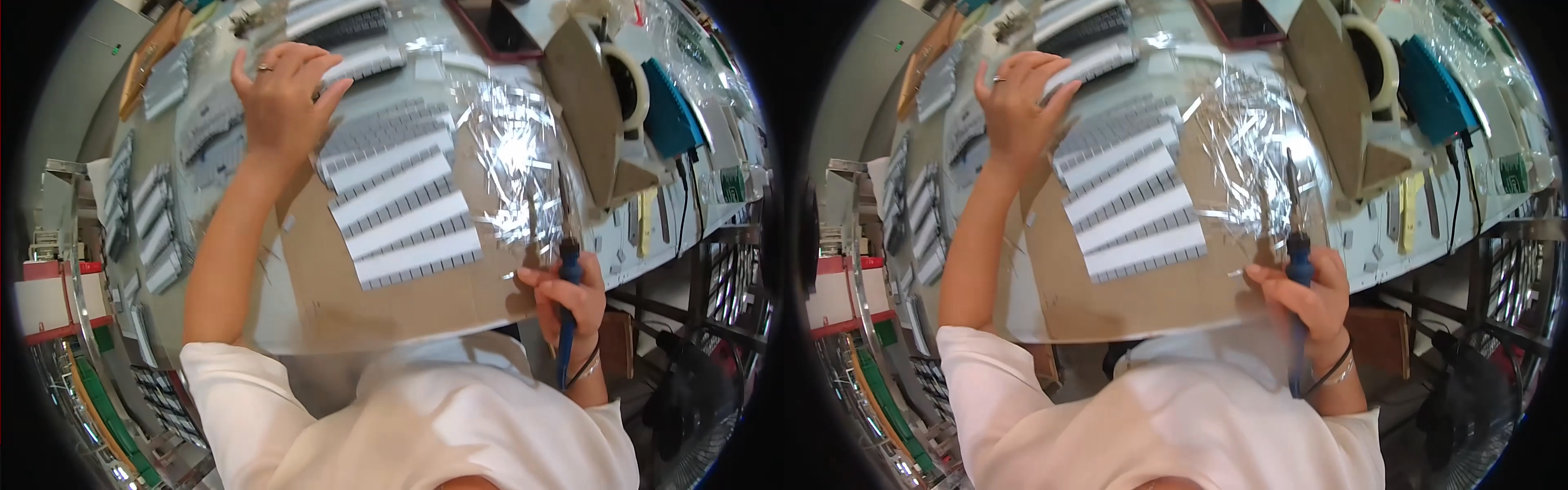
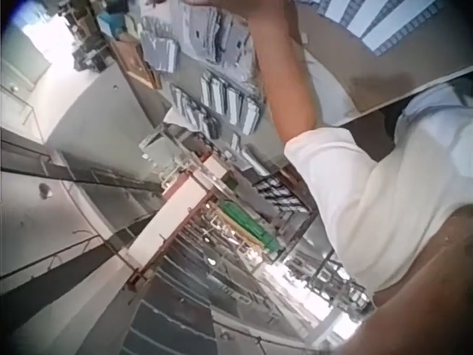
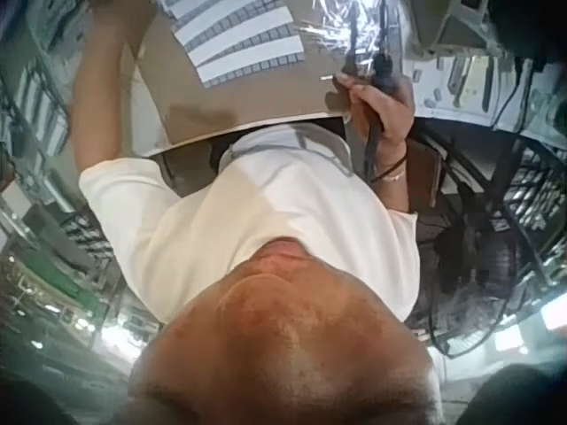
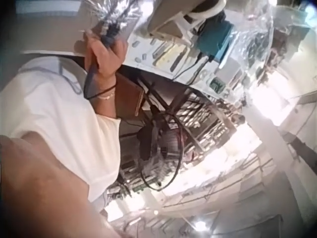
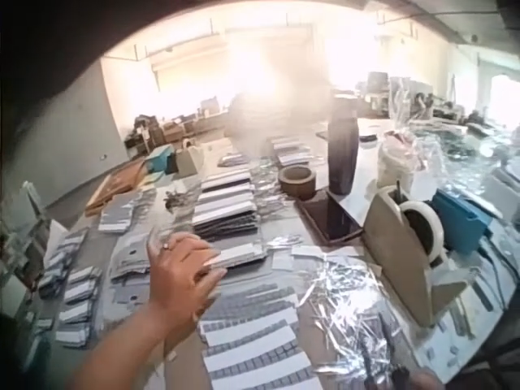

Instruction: The person solders silver wires onto grey electronic components on a workbench. This is done using a soldering iron and solder wire.

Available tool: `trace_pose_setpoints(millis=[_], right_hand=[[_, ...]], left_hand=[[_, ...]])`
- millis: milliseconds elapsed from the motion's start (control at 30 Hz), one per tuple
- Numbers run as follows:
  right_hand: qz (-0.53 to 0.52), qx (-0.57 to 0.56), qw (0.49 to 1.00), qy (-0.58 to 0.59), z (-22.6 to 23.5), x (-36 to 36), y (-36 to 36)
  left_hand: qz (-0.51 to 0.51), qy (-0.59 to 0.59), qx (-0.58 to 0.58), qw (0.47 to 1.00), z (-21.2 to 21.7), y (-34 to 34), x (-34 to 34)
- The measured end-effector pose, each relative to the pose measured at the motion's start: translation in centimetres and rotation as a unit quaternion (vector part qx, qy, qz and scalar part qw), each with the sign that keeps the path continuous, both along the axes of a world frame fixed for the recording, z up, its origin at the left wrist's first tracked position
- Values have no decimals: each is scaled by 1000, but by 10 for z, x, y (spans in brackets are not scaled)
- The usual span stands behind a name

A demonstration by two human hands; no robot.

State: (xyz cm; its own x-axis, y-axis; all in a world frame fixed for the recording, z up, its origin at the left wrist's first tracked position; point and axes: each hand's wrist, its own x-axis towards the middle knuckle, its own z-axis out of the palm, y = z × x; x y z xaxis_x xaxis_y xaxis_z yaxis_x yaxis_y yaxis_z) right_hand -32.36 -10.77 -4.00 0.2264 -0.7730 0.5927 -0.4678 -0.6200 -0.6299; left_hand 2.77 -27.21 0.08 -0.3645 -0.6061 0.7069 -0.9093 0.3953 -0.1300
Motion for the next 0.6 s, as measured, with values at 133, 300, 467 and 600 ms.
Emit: trace_pose_setpoints(millis=[133,300,467,600], right_hand=[[21,21,999,-21,2,-1,0],[72,16,996,-44,10,-4,-5],[13,-43,998,-32,12,-4,-2],[-17,-50,995,-81,11,8,9]], left_hand=[[-72,26,156,985,13,88,-36],[-49,-16,334,941,14,188,-76],[-40,-52,354,933,-4,235,-82],[-33,-36,341,939,-10,258,-83]])
